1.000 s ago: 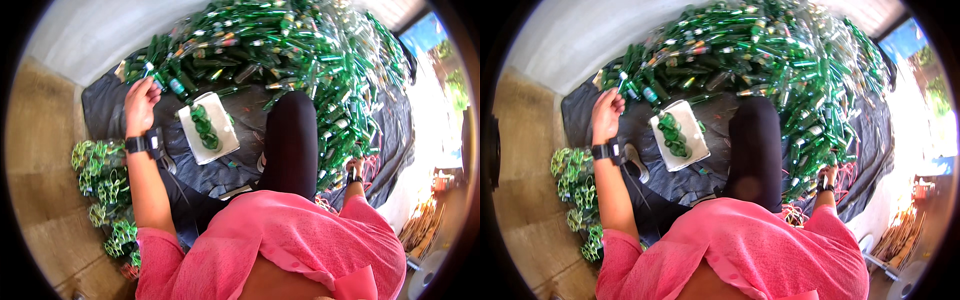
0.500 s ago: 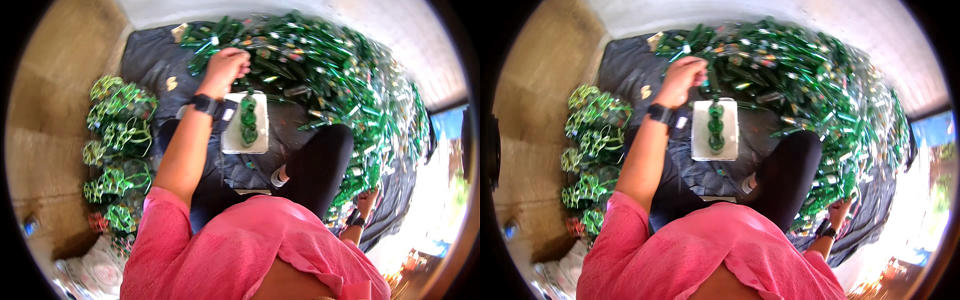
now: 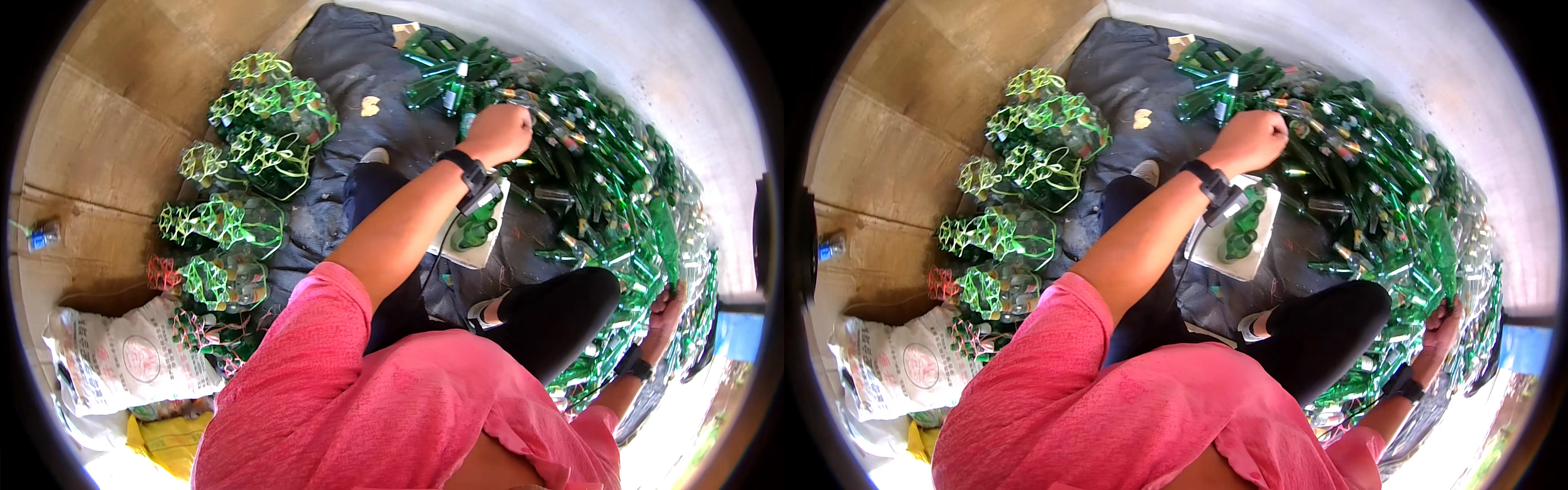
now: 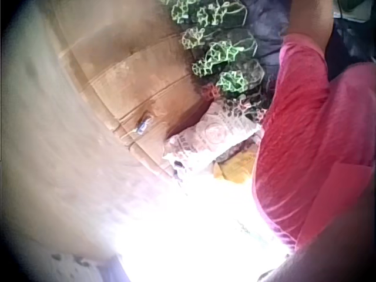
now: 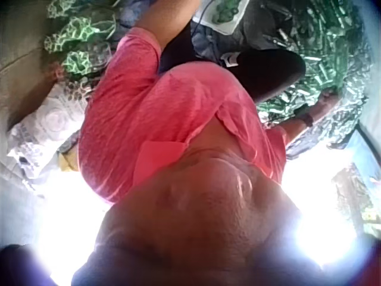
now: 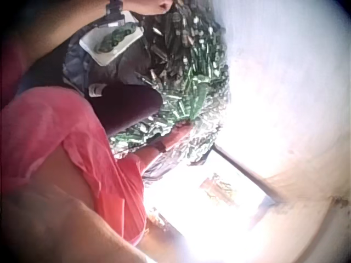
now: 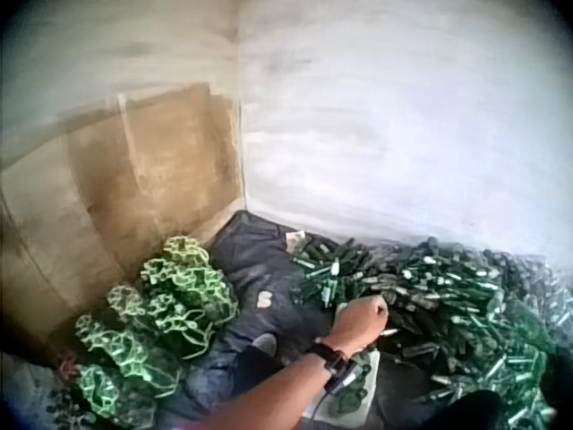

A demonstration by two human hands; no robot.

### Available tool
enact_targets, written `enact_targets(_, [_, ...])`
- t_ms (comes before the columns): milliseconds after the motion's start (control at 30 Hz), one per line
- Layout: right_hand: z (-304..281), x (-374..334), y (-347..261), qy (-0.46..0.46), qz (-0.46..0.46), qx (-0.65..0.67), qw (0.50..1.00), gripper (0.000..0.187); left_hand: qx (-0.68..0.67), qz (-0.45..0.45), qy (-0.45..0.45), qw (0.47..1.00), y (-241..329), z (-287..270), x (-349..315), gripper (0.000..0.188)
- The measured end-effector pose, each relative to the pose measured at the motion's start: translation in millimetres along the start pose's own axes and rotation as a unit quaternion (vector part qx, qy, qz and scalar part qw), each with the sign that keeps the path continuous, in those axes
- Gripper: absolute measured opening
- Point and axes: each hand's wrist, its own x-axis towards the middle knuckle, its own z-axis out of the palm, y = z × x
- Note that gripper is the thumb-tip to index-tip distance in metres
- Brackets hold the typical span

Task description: The person sits on a tarp and sorts green glass bottles from a large pile, placing them into a white styrofoam crate. They then use an orange rope to tie the bottles together inside the crate.

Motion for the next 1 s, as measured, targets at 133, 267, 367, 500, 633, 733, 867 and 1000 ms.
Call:
enact_targets(133, [70.2, 13.5, -48.8, -0.007, -0.062, -0.14, 0.988, 0.034, 0.154, 0.044, -0.122, 0.979, -1.4, 4.2, -0.6, 0.018])
enact_targets(267, [158.3, 46.9, -68.6, -0.082, -0.098, -0.284, 0.95, 0.041, 0.189, 0.022, -0.173, 0.966, -13.6, -2.2, -1.8, 0.019])
enact_targets(367, [232.0, 49.8, -54.1, -0.108, -0.131, -0.373, 0.912, 0.038, 0.215, -0.012, -0.167, 0.962, -20.0, -6.3, 4.8, 0.019])
enact_targets(500, [284.4, 61.3, -14.8, -0.185, -0.142, -0.415, 0.879, 0.032, 0.235, -0.045, -0.186, 0.953, -27.1, -8.5, 10.6, 0.021])
enact_targets(633, [322.3, 52.4, 26.8, -0.207, -0.189, -0.477, 0.833, 0.038, 0.255, -0.058, -0.211, 0.942, -28.2, -18.3, 9.3, 0.023])
enact_targets(733, [339.5, 47.5, 44.3, -0.21, -0.217, -0.561, 0.771, 0.043, 0.25, -0.064, -0.229, 0.939, -21.4, -25.5, 5.8, 0.026])
enact_targets(867, [349.2, 45.8, 71.0, -0.235, -0.305, -0.613, 0.69, 0.046, 0.255, -0.059, -0.256, 0.931, -19.9, -25.1, -2.0, 0.028])
enact_targets(1000, [358.1, 51.1, 93.1, -0.235, -0.272, -0.656, 0.664, 0.044, 0.253, -0.054, -0.28, 0.924, -11.8, -19.6, -4.5, 0.03])
